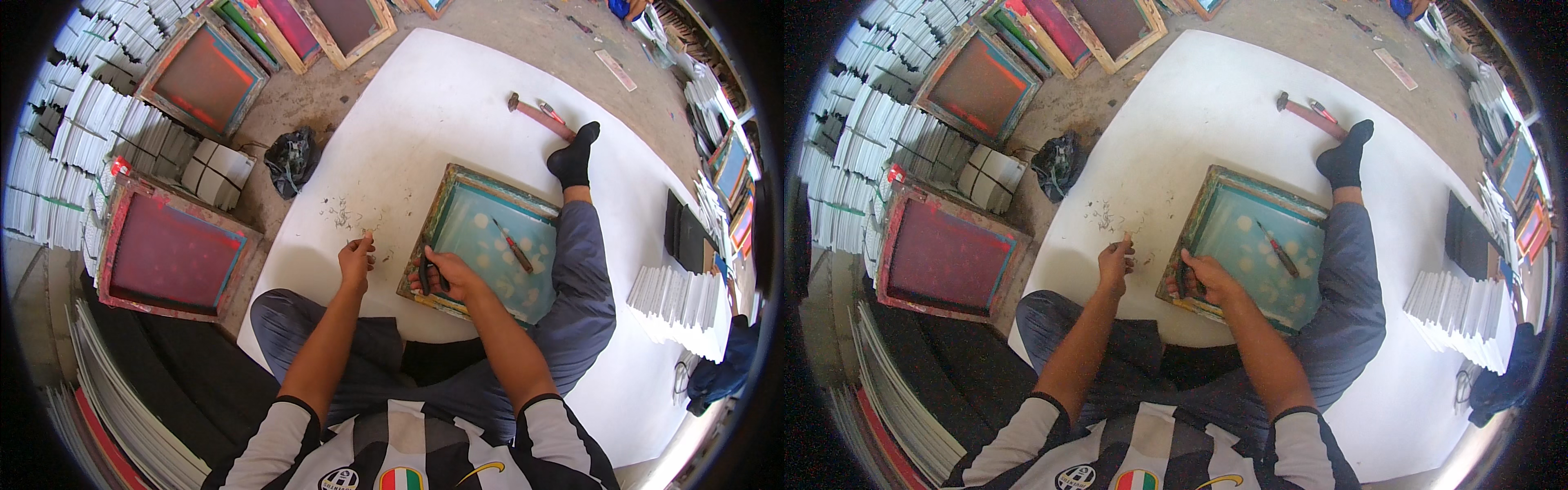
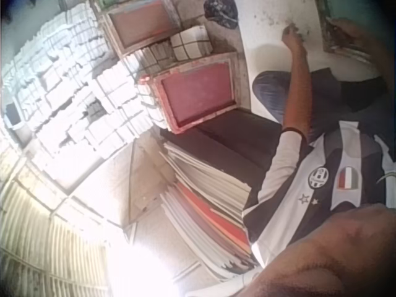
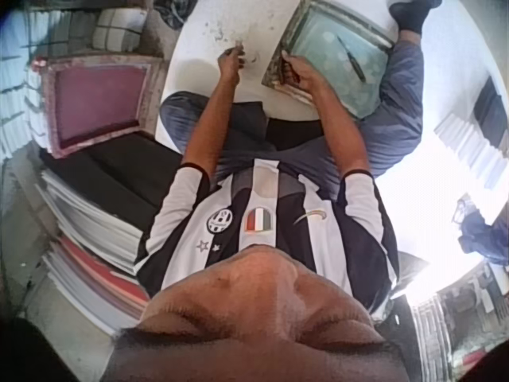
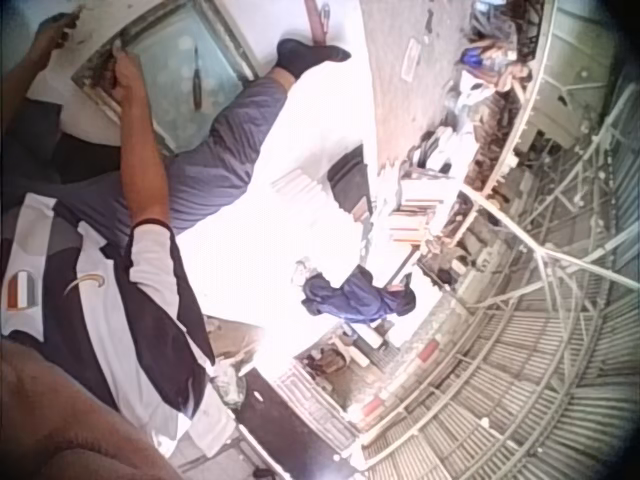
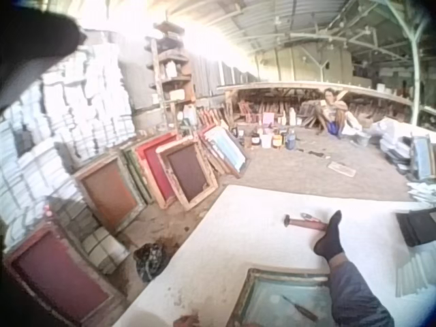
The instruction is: The person sits on the floor and uses pliers to pick up small debris and wood shavings from the edge of a wooden frame. They then sweep the collected debris into a pile and transfer it into a black plastic bag.
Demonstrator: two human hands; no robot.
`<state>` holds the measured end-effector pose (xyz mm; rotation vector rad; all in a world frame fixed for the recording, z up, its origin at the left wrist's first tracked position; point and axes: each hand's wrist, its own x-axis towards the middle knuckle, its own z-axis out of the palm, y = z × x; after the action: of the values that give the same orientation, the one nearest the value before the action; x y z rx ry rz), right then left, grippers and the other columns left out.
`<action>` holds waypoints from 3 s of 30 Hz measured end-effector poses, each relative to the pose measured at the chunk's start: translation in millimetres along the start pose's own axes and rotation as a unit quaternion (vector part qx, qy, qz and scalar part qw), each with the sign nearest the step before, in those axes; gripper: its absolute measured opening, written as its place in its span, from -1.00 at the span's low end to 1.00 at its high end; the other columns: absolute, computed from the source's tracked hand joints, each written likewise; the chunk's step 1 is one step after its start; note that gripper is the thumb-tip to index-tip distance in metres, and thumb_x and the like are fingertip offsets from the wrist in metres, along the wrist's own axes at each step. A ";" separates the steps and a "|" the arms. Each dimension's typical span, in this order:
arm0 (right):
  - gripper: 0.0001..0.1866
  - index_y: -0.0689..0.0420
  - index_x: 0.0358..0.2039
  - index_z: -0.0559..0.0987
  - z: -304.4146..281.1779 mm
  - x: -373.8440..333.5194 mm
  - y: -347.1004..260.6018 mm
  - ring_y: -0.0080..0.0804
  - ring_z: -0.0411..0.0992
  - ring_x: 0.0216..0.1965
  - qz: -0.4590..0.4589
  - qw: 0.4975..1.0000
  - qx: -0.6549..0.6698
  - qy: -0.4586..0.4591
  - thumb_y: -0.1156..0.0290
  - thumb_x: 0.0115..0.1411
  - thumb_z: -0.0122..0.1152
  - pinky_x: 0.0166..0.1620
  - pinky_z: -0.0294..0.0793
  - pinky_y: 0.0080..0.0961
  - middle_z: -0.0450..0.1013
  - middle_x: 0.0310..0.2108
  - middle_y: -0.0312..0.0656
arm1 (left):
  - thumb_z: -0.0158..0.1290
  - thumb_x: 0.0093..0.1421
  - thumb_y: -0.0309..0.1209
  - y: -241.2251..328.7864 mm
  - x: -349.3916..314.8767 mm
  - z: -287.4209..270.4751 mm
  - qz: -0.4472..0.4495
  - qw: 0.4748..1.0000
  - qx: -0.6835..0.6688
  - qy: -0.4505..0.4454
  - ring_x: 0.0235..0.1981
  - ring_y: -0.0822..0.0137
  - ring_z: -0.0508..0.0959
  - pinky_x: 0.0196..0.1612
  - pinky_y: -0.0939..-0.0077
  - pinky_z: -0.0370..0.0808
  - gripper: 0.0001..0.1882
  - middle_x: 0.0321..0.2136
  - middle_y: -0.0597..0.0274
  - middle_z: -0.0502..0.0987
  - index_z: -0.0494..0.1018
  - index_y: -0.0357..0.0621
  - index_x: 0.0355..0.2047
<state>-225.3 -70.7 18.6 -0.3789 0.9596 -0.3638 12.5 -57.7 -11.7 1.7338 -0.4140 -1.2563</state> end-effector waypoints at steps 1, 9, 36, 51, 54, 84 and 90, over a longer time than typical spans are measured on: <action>-0.46 0.25 -0.01 0.47 0.5 -0.3 0.1 -0.09 0.65 -0.25 -0.002 1.000 0.019 -0.006 -0.04 0.47 -0.10 -0.26 0.67 -0.23 0.60 -0.23 0.08 | 0.27 0.23 -0.09 -1.5 -2.4 0.8 -0.003 1.000 0.003 -0.006 -0.62 0.49 0.39 -0.55 0.54 0.32 -0.60 -0.47 0.28 0.54 0.54 -0.24 -0.31; -0.60 0.24 -0.10 0.52 -1.2 6.3 -0.3 -0.23 0.57 -0.51 0.034 0.998 0.029 0.032 0.10 0.38 0.13 -0.41 0.63 -0.26 0.55 -0.46 -0.07 | 0.16 0.29 -0.08 -14.7 -12.8 10.4 -0.020 0.998 0.029 -0.049 -0.57 0.44 0.43 -0.50 0.51 0.36 -0.56 -0.39 0.21 0.58 0.57 -0.29 -0.19; -0.55 0.18 -0.10 0.50 -3.1 -2.9 -8.3 -0.14 0.62 -0.40 -0.122 0.886 -0.437 0.097 0.00 0.38 0.11 -0.42 0.58 -0.24 0.60 -0.38 -0.03 | 0.27 0.23 -0.17 -11.2 -10.1 27.8 -0.040 0.998 -0.035 -0.037 -0.62 0.50 0.41 -0.57 0.55 0.33 -0.65 -0.38 0.26 0.61 0.62 -0.25 -0.23; -0.59 0.15 -0.09 0.49 -15.5 5.5 -10.9 -0.31 0.58 -0.48 0.007 1.000 -0.028 0.014 0.02 0.45 0.01 -0.47 0.55 -0.31 0.57 -0.41 -0.09 | 0.23 0.25 -0.20 -23.9 -17.6 31.1 0.082 0.984 0.120 -0.105 -0.45 0.39 0.55 -0.37 0.50 0.49 -0.57 -0.29 0.13 0.64 0.59 -0.31 -0.03; -0.63 0.17 -0.14 0.49 -2.6 5.3 -9.8 -0.37 0.52 -0.56 -0.018 0.992 -0.107 0.066 0.07 0.43 0.07 -0.55 0.51 -0.34 0.51 -0.51 -0.16 | 0.16 0.31 -0.19 -42.1 -23.3 36.4 0.130 0.963 0.193 -0.136 -0.27 0.25 0.65 -0.17 0.35 0.57 -0.58 -0.25 0.01 0.67 0.61 -0.34 -0.06; -0.49 0.24 -0.08 0.50 -20.1 1.7 -19.2 -0.20 0.63 -0.36 -0.091 0.909 -0.398 0.080 -0.04 0.40 0.08 -0.36 0.60 -0.27 0.60 -0.35 -0.02 | 0.18 0.27 -0.08 -1.5 -10.3 29.5 -0.013 0.993 0.078 -0.087 -0.44 0.39 0.52 -0.34 0.45 0.46 -0.54 -0.32 0.20 0.63 0.58 -0.27 -0.08; -0.51 0.22 -0.02 0.46 -27.8 -1.7 -28.4 -0.22 0.66 -0.37 -0.026 0.983 -0.179 0.037 -0.02 0.46 -0.04 -0.43 0.65 -0.39 0.63 -0.29 0.01 | 0.15 0.28 -0.05 -11.3 -38.5 12.5 0.172 0.876 0.391 -0.224 -0.22 0.05 0.65 -0.12 0.24 0.54 -0.48 -0.28 -0.07 0.64 0.56 -0.23 0.05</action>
<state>-253.3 -98.9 18.6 -0.7235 1.0916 -0.2522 -17.4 -30.6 0.1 1.8514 -1.6158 -1.3019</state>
